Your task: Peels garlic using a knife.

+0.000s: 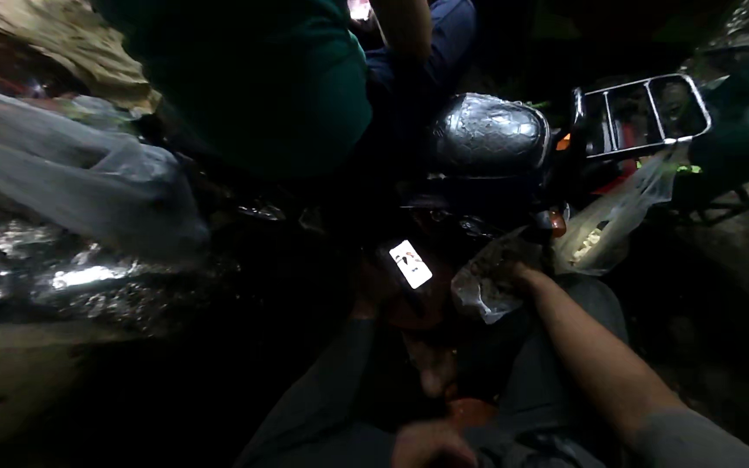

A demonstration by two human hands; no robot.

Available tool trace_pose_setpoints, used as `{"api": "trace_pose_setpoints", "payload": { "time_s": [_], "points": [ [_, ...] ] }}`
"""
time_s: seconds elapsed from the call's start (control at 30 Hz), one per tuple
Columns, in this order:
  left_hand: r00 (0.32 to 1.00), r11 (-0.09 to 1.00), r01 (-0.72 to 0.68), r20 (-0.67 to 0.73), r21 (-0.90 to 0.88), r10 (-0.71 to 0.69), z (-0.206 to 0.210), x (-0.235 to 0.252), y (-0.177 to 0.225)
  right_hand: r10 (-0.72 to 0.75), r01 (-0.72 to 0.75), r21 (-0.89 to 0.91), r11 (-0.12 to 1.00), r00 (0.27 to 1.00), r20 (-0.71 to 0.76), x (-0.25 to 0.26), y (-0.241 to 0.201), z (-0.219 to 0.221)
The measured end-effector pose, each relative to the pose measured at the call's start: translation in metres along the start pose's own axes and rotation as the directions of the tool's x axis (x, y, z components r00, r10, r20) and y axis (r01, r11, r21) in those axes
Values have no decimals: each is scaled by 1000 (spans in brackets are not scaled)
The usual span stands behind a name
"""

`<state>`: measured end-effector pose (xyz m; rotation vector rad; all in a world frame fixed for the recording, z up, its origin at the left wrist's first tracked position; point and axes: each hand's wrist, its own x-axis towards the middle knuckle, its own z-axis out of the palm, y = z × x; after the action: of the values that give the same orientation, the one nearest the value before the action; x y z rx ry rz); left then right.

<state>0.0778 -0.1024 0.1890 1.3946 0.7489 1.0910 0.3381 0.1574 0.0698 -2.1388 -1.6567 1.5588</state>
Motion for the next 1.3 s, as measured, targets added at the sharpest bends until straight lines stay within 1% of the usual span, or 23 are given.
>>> {"api": "trace_pose_setpoints", "payload": {
  "time_s": [0.03, 0.1, 0.13, 0.2, 0.23, 0.3, 0.33, 0.4, 0.43, 0.5, 0.57, 0.63, 0.67, 0.73, 0.87, 0.93, 0.97, 1.03, 1.13, 1.17, 1.23, 1.27, 1.3],
  "points": [
    [995, 999, -12, -104, 38, 16, -9, 19, -8, 3, -1, 73, 997, 1000, -29, 0, 1, -1],
    [951, 984, -5, -304, 177, 59, -19, 69, -31, 1, 13, 230, 973, 998, -60, 0, 5, -2],
    [933, 968, 11, -350, 252, 81, -20, 96, -43, -14, 36, 313, 949, 997, -71, 4, 12, -1],
    [933, 925, 83, -355, 370, 59, -15, 143, -78, -53, 74, 486, 871, 997, -57, 10, 24, -1],
    [943, 892, 140, -333, 430, 12, -12, 163, -99, -57, 72, 574, 816, 997, -44, 7, 24, -3],
    [953, 792, 282, -251, 541, -169, -3, 196, -133, -30, 61, 680, 730, 998, -58, 0, 21, -5],
    [940, 724, 341, -225, 600, -256, 1, 209, -145, -32, 79, 687, 723, 996, -81, -1, 23, -6],
    [883, 597, 448, -227, 665, -411, 11, 229, -163, -70, 131, 660, 740, 990, -118, 6, 34, -9],
    [852, 574, 494, -233, 653, -468, 16, 234, -165, -81, 147, 645, 750, 988, -132, 11, 39, -11],
    [819, 578, 545, -240, 608, -520, 25, 241, -166, -84, 172, 642, 747, 983, -166, 10, 39, -15],
    [833, 629, 538, -239, 561, -498, 30, 240, -171, -65, 159, 644, 748, 984, -167, 3, 34, -19],
    [873, 685, 488, -287, 542, -395, 31, 235, -177, -52, 149, 652, 744, 985, -166, 4, 33, -20],
    [883, 691, 470, -303, 549, -359, 31, 234, -178, -60, 153, 653, 742, 985, -163, 7, 35, -20],
    [883, 654, 468, -291, 594, -368, 30, 234, -176, -74, 165, 659, 734, 984, -164, 9, 37, -21],
    [856, 510, 455, -202, 730, -476, 29, 235, -176, -85, 171, 663, 729, 983, -160, 10, 42, -23],
    [836, 498, 484, -213, 719, -506, 29, 235, -172, -87, 163, 558, 813, 983, -160, 14, 46, -26],
    [834, 491, 493, -229, 719, -502, 27, 233, -172, -87, 156, 464, 872, 982, -167, 14, 47, -28],
    [861, 494, 465, -244, 735, -447, 23, 229, -174, -83, 137, 273, 952, 976, -199, 9, 43, -33],
    [907, 487, 393, -242, 780, -344, 18, 221, -176, -80, 112, 114, 987, 964, -255, -11, 26, -38],
    [919, 471, 367, -236, 802, -314, 17, 220, -174, -90, 123, 104, 987, 956, -278, -14, 22, -37],
    [942, 427, 311, -216, 849, -256, 19, 218, -173, -79, 133, 161, 978, 949, -304, -14, 19, -29],
    [958, 409, 266, -194, 873, -211, 21, 216, -173, -100, 158, 185, 970, 952, -290, -14, 19, -22],
    [972, 389, 218, -164, 895, -166, 24, 214, -174, -107, 159, 227, 961, 968, -227, -17, 17, -16]
  ]
}}
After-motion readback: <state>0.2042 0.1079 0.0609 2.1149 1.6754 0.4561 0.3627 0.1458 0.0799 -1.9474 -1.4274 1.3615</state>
